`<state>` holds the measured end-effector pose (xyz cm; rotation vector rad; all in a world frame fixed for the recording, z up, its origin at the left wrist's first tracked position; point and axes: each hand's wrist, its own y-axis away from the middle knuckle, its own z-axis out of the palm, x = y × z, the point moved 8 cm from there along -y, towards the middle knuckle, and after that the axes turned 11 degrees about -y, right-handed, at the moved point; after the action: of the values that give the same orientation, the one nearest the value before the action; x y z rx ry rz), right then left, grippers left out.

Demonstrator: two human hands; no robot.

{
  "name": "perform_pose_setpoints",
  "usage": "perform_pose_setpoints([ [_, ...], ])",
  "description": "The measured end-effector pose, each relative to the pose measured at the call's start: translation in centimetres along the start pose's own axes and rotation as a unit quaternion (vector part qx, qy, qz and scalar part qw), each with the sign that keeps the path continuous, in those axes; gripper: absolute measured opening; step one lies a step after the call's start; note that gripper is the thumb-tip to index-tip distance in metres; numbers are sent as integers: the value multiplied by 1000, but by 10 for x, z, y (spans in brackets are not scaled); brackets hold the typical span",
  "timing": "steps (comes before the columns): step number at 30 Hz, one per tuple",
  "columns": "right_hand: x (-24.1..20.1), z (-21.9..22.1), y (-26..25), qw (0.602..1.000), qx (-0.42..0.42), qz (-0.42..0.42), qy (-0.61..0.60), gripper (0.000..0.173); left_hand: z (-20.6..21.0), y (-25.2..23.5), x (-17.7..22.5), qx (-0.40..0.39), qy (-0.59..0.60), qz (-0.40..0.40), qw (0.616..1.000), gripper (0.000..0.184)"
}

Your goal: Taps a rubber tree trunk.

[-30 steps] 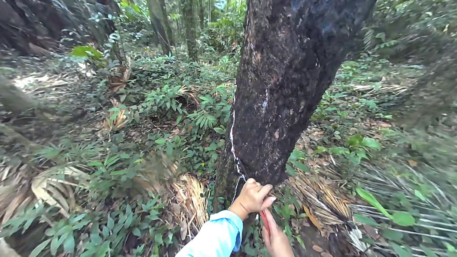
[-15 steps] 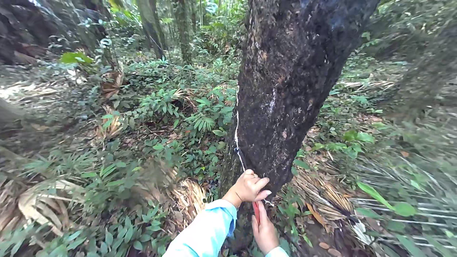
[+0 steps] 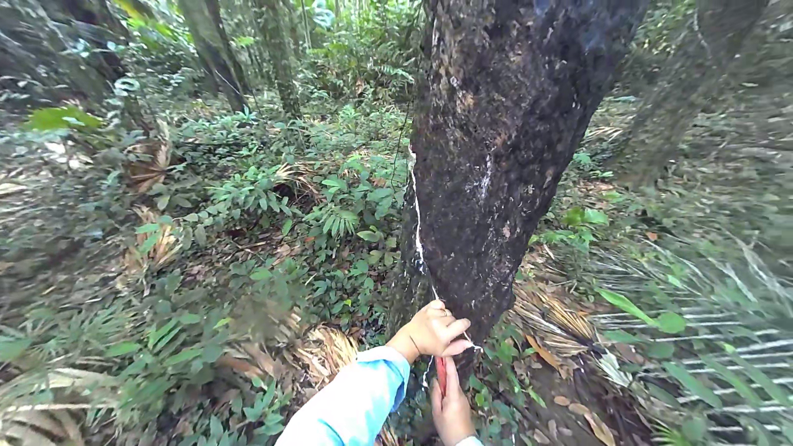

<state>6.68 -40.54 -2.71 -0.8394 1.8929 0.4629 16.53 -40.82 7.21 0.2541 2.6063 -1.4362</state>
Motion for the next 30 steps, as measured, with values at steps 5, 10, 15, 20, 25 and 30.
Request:
perform_pose_setpoints([
  [5, -1, -2, 1, 1000, 18, -17, 9, 61, -2, -4, 2, 18, 5, 8, 1000, 46],
  [10, 1, 2, -6, 1000, 2, 13, 24, 63, 1, 0, -4, 19, 4, 3, 1000, 45],
  [15, 0, -5, -1, 999, -10, 20, 48, 61, -2, 3, 0, 25, 7, -19, 999, 47],
  [20, -12, -45, 16, 997, -4, -37, 75, 59, -6, -8, 17, 55, 9, -55, 997, 46],
  [25, -4, -72, 18, 991, -63, 15, 115, 62, 5, -11, 29, 79, 6, -110, 991, 44],
  [30, 2, -88, 6, 985, -82, 3, 151, 63, 13, -16, 28, 86, -2, -143, 986, 42],
])
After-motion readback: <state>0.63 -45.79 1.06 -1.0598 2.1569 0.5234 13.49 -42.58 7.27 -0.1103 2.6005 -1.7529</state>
